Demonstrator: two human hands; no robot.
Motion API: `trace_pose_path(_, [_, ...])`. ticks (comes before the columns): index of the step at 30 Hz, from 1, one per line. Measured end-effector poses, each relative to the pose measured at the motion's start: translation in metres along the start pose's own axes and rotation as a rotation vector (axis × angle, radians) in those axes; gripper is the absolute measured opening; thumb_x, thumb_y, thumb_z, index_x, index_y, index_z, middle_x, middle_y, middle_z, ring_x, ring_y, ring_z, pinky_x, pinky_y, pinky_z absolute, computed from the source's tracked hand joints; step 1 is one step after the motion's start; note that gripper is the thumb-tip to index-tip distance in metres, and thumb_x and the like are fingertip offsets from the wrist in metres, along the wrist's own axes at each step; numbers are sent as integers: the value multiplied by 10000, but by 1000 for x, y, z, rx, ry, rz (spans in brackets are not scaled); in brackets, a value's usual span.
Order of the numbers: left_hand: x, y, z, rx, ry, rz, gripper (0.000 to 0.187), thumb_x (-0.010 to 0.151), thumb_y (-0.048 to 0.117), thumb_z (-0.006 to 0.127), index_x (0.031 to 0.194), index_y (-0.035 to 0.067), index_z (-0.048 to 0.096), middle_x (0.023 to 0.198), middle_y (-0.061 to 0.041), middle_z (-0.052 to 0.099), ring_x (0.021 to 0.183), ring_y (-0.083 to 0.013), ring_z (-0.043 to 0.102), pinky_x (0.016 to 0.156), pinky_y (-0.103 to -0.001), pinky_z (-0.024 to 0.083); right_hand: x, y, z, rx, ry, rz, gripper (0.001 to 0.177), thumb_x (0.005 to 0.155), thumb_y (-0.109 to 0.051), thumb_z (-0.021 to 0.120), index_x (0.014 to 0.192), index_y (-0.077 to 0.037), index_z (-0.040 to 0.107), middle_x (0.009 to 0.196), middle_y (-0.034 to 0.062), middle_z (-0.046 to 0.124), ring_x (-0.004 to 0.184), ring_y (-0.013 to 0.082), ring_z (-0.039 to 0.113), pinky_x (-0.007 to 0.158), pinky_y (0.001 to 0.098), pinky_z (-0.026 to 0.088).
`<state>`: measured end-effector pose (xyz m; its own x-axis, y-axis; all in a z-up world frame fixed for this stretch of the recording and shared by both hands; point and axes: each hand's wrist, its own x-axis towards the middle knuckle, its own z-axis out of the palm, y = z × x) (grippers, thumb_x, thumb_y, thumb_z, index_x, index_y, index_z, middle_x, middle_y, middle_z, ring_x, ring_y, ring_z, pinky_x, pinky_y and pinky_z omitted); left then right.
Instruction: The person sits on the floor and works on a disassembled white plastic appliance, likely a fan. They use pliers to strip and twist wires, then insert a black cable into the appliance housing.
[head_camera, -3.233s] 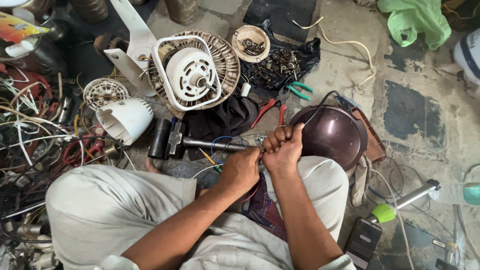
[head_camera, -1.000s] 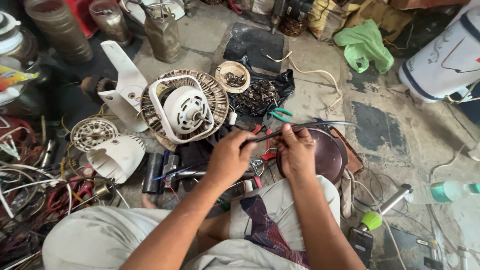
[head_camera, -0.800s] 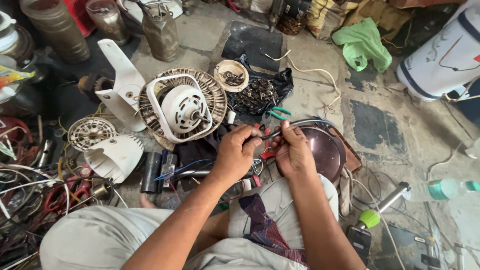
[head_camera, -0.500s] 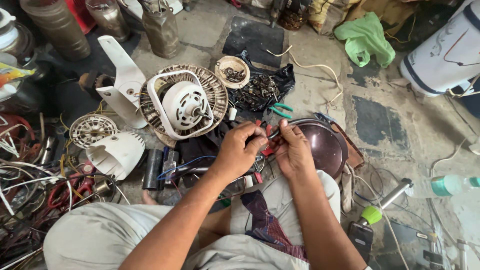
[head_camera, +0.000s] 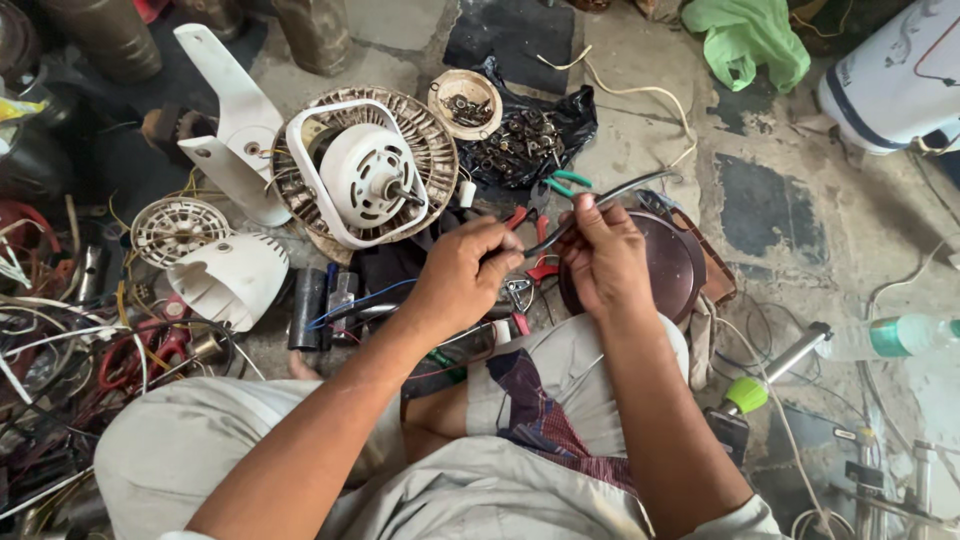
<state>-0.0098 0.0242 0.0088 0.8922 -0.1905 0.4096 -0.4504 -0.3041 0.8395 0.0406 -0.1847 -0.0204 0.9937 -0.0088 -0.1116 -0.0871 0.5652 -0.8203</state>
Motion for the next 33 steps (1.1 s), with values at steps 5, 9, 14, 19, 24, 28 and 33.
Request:
trace_pose_path(5, [-3, -4, 16, -94, 106, -78, 112, 874, 66, 731, 953, 11, 674, 866, -127, 712, 766, -287, 722, 696, -357, 539, 1, 23, -1, -39, 0, -86, 149, 978, -146, 731, 1022, -36, 640, 865, 107, 710, 667, 184, 665, 610, 318, 573])
trace_pose_path(9, [-6, -12, 19, -35, 171, -20, 95, 866, 48, 722, 923, 2, 661, 877, -132, 707, 795, -296, 718, 707, -366, 537, -1, 28, -1, -22, -20, -9, 154, 970, -160, 725, 1012, -32, 652, 879, 126, 728, 647, 178, 659, 607, 314, 579])
trace_pose_path(14, [-14, -15, 7, 21, 152, -51, 104, 869, 55, 774, 929, 21, 697, 856, -137, 704, 771, -310, 702, 683, -372, 530, 5, 29, -6, 2, 35, -57, 135, 983, -143, 711, 1010, -31, 641, 880, 131, 725, 681, 195, 674, 629, 325, 586])
trace_pose_path(19, [-29, -19, -15, 106, 183, -103, 106, 846, 36, 765, 904, 22, 678, 858, -126, 684, 752, -310, 691, 656, -389, 516, 5, 18, -3, -23, 40, -122, 117, 1011, -119, 695, 1036, -15, 649, 898, 132, 712, 736, 216, 688, 655, 337, 582])
trace_pose_path(24, [-25, -15, -11, 136, 216, -119, 111, 855, 46, 771, 886, 16, 669, 845, -123, 667, 733, -314, 669, 644, -403, 497, -9, 21, 16, -108, 69, 66, 95, 949, -111, 677, 1023, -53, 659, 918, 96, 728, 785, 189, 731, 699, 336, 640])
trace_pose_path(28, [-20, -16, -7, 86, 190, -139, 120, 851, 76, 783, 893, 26, 682, 852, -110, 691, 740, -290, 691, 654, -390, 511, -13, 28, 10, -83, -82, 2, 126, 958, -104, 716, 1035, -14, 673, 937, 117, 725, 757, 199, 706, 701, 331, 620])
trace_pose_path(33, [-21, -18, -7, 100, 167, -105, 123, 855, 84, 778, 906, 26, 682, 871, -110, 693, 752, -284, 691, 670, -390, 520, -15, 33, 6, -48, -62, 24, 150, 998, -141, 718, 1056, -11, 670, 948, 113, 712, 750, 202, 692, 701, 333, 604])
